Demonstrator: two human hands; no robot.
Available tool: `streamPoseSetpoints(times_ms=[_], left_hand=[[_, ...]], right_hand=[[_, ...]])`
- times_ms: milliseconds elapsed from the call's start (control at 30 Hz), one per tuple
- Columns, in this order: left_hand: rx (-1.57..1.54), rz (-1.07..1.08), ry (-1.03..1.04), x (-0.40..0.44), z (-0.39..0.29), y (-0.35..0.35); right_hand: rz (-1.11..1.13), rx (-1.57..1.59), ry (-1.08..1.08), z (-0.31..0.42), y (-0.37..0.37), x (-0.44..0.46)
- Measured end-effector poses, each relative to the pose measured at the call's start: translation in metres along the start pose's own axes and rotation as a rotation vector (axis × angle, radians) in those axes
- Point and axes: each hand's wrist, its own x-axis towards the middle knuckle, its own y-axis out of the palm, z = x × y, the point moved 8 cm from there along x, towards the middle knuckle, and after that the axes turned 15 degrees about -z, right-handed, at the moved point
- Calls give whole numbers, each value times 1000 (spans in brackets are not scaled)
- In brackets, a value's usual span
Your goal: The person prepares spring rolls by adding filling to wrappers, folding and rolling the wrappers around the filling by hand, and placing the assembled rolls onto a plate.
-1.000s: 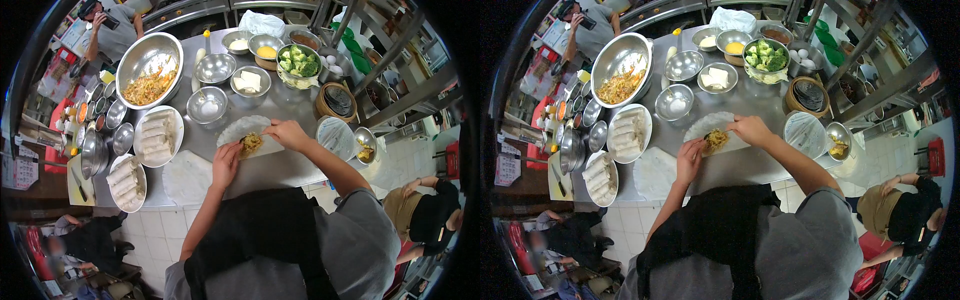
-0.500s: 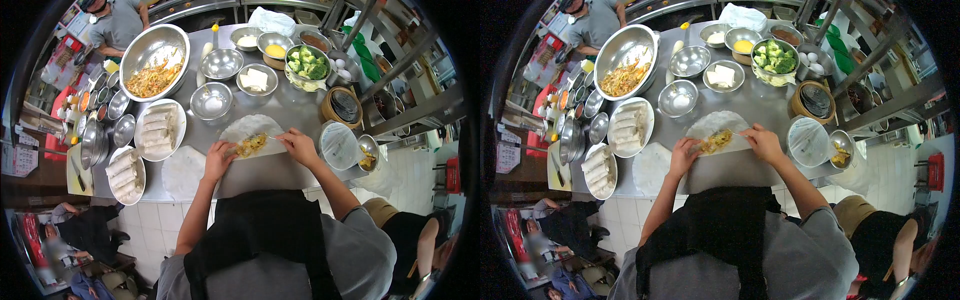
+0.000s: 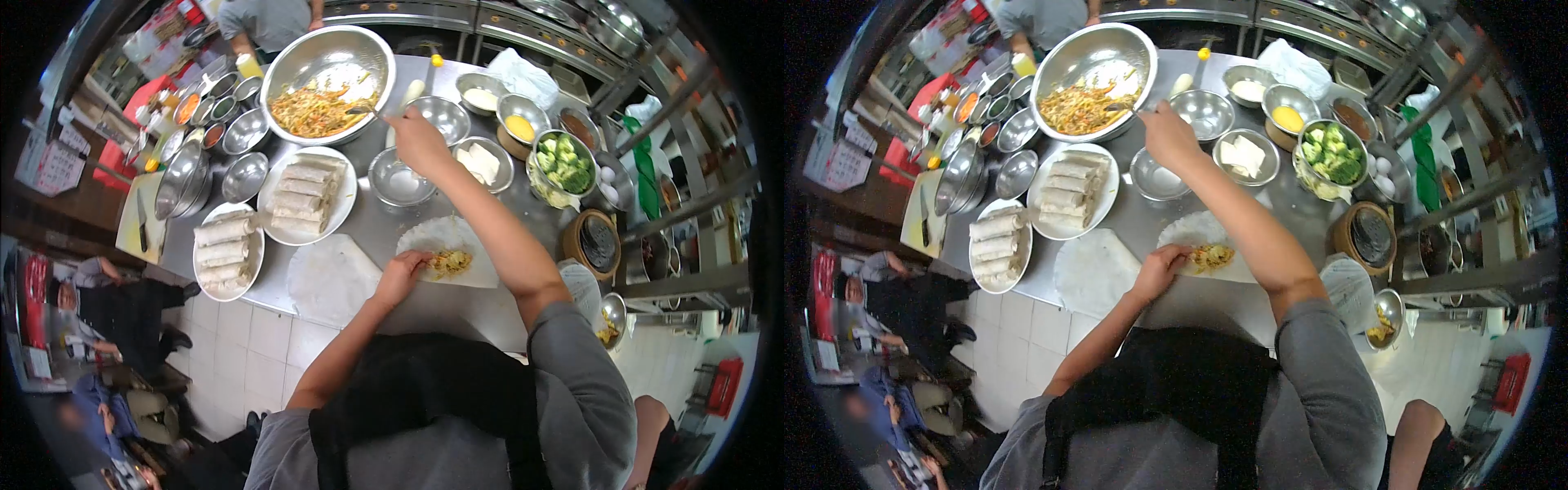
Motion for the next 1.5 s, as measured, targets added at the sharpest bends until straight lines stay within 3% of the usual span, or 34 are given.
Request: streamPoseSetpoints(times_ms=[133,233,367,467,567,667,767,967,1500], left_hand=[[-25,8,-11,-4,-5,-7],[-5,-16,47,-4,-15,-17],[33,-2,85,-2,-20,-22],[25,13,93,0,-19,-19],[28,-9,97,2,-19,-18],[34,-57,76,2,-17,-19],[41,-133,21,-3,-16,-32],[52,-280,-44,-43,-10,-60],[117,-422,-45,-105,-25,-105]], right_hand=[[1,-165,-162,-6,105,45],[61,-211,-156,-16,132,51],[-112,-262,-342,12,70,29],[-51,54,-313,9,24,3],[170,229,-112,-18,12,-32],[509,235,16,-21,22,-73],[525,526,40,11,45,-106],[648,484,-165,71,97,-167],[717,536,-351,151,116,-208]])
